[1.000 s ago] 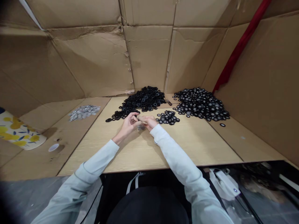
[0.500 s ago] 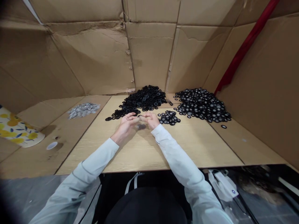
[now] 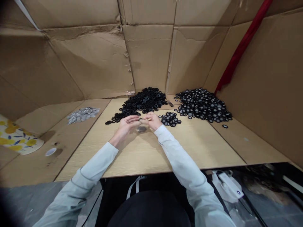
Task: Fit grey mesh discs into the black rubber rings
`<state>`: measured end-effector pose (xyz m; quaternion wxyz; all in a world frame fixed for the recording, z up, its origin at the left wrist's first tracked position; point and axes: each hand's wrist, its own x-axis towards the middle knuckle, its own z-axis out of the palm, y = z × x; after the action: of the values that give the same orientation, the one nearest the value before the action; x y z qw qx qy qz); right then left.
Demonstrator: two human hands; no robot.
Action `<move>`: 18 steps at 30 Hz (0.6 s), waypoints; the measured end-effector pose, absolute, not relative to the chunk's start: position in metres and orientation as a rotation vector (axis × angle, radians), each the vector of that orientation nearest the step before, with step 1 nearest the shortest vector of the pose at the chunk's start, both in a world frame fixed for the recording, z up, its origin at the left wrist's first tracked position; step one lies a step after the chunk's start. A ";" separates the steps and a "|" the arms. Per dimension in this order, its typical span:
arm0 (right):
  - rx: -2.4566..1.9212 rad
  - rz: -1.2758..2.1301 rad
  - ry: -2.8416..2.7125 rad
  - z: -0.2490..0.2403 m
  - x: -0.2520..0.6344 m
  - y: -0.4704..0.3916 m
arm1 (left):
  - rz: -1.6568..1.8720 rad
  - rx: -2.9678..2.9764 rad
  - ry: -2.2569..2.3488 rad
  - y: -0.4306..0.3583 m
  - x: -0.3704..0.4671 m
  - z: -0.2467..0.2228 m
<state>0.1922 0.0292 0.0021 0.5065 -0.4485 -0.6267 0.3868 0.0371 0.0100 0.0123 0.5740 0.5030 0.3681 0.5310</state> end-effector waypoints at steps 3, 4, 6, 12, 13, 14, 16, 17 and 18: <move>-1.086 0.854 -1.526 0.002 0.190 0.028 | 1.220 1.116 0.781 0.010 0.036 0.013; -1.095 0.812 -1.546 0.002 0.190 0.027 | 1.206 1.107 0.775 0.011 0.036 0.013; -1.108 0.714 -1.603 0.001 0.188 0.026 | 1.187 1.106 0.800 0.012 0.035 0.012; -1.086 0.728 -1.644 0.002 0.187 0.024 | 1.204 1.013 0.811 0.016 0.035 0.009; -1.081 0.804 -1.630 0.002 0.187 0.024 | 1.220 0.991 0.804 0.017 0.034 0.009; -1.075 0.887 -1.612 0.003 0.187 0.024 | 1.236 0.974 0.797 0.018 0.034 0.008; -1.054 1.033 -1.560 0.002 0.184 0.023 | 1.261 0.960 0.785 0.019 0.034 0.007; -1.038 1.086 -1.525 0.002 0.182 0.023 | 1.274 0.958 0.781 0.020 0.035 0.006; -1.021 1.123 -1.478 0.000 0.180 0.024 | 1.287 0.957 0.778 0.020 0.035 0.005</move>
<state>0.1796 0.0235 0.0004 0.4893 -0.4204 -0.6083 0.4624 0.0351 0.0197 0.0047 0.6284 0.4178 0.3396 0.5615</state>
